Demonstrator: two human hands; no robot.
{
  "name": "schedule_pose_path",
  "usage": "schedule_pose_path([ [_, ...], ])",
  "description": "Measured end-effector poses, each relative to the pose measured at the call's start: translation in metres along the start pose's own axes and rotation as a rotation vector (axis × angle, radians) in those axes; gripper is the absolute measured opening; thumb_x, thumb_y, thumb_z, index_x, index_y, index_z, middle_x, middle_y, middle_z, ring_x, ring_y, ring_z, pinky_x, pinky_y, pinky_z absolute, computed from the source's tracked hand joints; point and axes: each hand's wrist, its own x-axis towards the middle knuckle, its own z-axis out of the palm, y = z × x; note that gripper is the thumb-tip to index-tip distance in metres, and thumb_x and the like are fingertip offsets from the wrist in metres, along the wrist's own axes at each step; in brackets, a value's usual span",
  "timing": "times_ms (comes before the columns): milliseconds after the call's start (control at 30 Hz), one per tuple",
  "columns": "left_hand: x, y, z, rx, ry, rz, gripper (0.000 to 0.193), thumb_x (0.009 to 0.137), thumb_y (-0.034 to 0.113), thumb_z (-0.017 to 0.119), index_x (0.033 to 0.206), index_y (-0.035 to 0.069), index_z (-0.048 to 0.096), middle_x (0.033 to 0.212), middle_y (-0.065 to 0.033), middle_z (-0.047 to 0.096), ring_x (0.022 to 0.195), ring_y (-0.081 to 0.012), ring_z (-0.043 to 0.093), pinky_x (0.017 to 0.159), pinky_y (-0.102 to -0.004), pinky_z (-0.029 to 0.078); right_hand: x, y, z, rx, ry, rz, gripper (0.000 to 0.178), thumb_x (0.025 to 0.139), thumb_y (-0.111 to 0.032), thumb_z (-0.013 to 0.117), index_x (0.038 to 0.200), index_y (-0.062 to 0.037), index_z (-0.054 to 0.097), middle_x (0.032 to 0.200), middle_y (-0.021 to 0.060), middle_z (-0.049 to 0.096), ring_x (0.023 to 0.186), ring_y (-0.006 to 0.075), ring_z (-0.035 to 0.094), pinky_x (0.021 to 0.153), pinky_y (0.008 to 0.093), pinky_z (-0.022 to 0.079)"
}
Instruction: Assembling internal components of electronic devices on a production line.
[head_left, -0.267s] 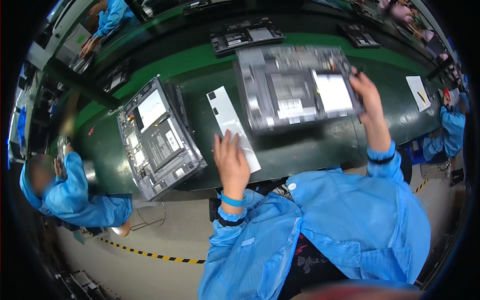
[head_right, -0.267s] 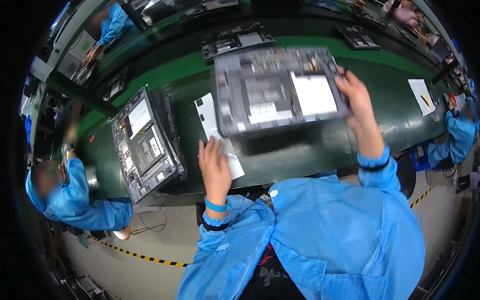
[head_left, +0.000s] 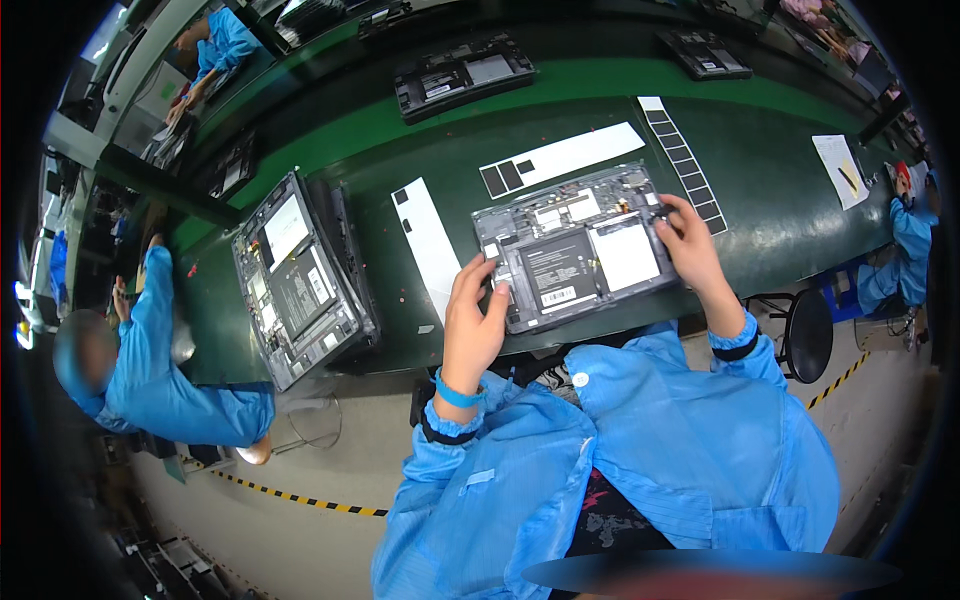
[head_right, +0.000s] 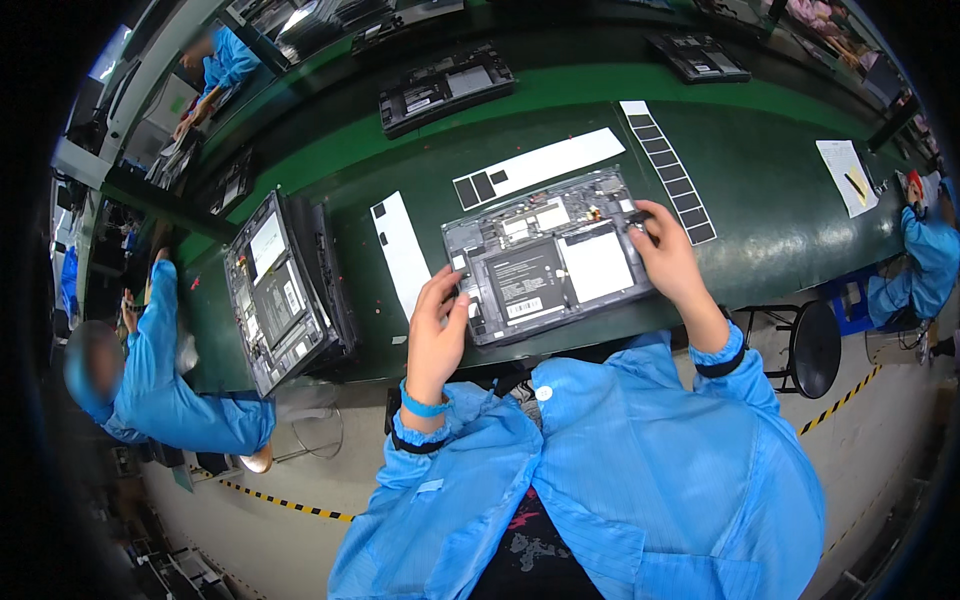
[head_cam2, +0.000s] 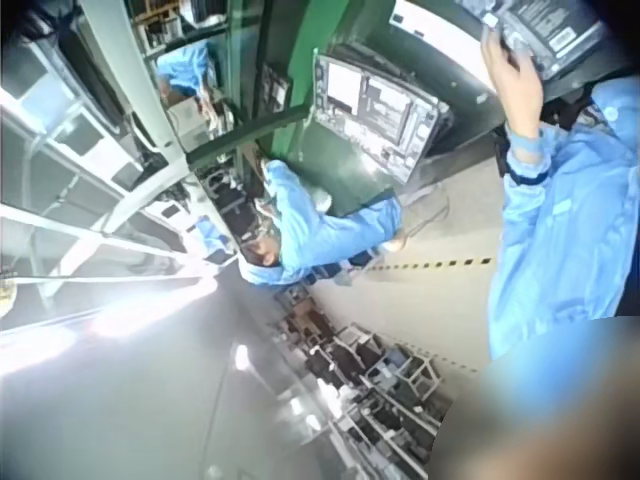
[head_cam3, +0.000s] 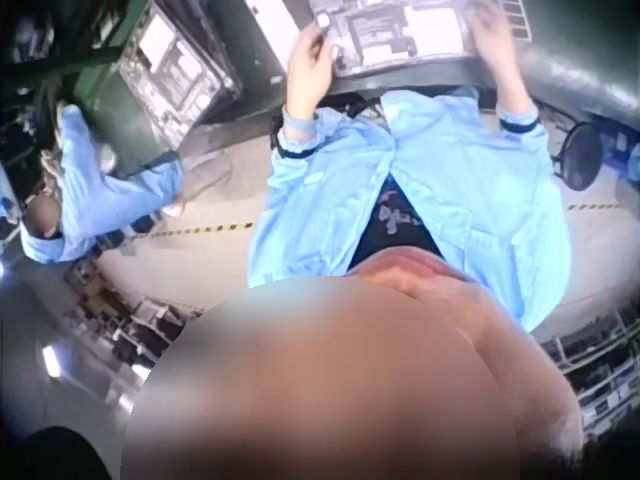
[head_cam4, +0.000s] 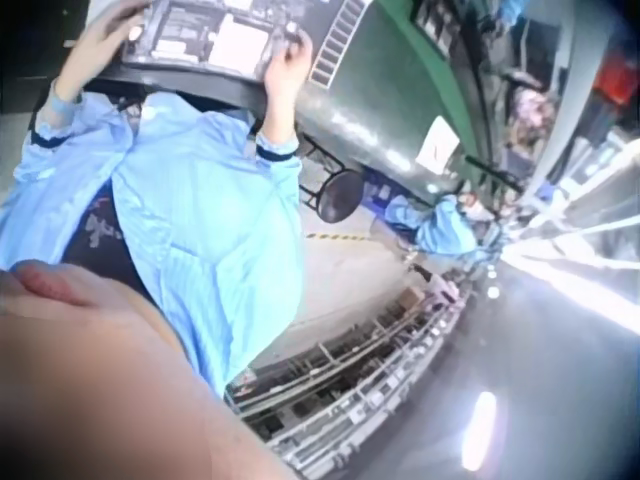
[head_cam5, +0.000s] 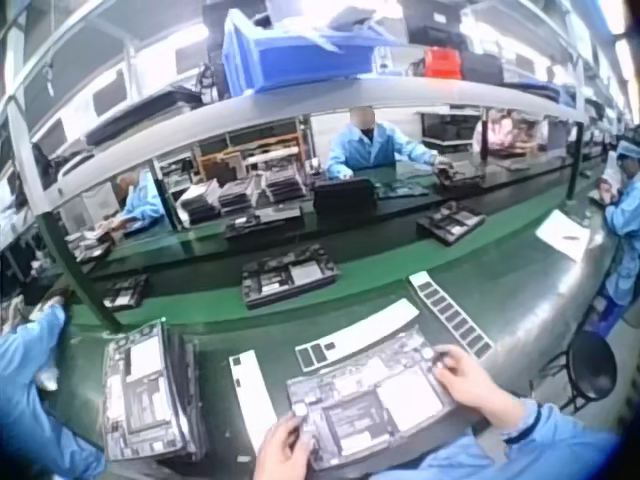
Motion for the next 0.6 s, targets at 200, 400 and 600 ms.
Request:
schedule_pose_path([
  [200,0.039,0.037,0.007,0.601,0.077,0.198,0.034,0.087,0.017,0.061,0.115,-0.002,0.059,0.121,-0.0195,0.056,0.111,-0.0372,0.054,0.093,-0.0404,0.045,0.037,-0.05,0.004,0.117,-0.002,-0.302,0.02,0.093,-0.011,0.056,0.108,0.0029,0.054,0.088,0.0097,0.067,0.084,0.0159,0.068,0.07,0.025,0.053],
  [400,0.126,0.011,0.043,0.703,-0.05,0.321,0.041,0.087,0.03,0.062,0.12,0.006,0.062,0.129,-0.0205,0.053,0.121,-0.0389,0.047,0.1,-0.0422,0.041,0.136,-0.07,0.075,0.418,-0.357,-0.237,0.04,0.101,-0.035,0.045,0.113,0.0007,0.058,0.089,0.0139,0.07,0.069,0.0134,0.066,0.064,0.0233,0.052],
  [600,0.133,-0.001,0.054,0.865,-0.222,0.181,0.056,0.089,0.054,0.051,0.128,0.014,0.058,0.138,-0.0211,0.046,0.13,-0.0382,0.041,0.105,-0.0457,0.037,0.15,-0.059,0.092,0.263,-0.246,-0.165,0.031,0.093,-0.027,0.059,0.098,0.0025,0.065,0.079,0.012,0.07,0.064,0.0155,0.066,0.058,0.0262,0.053],
])
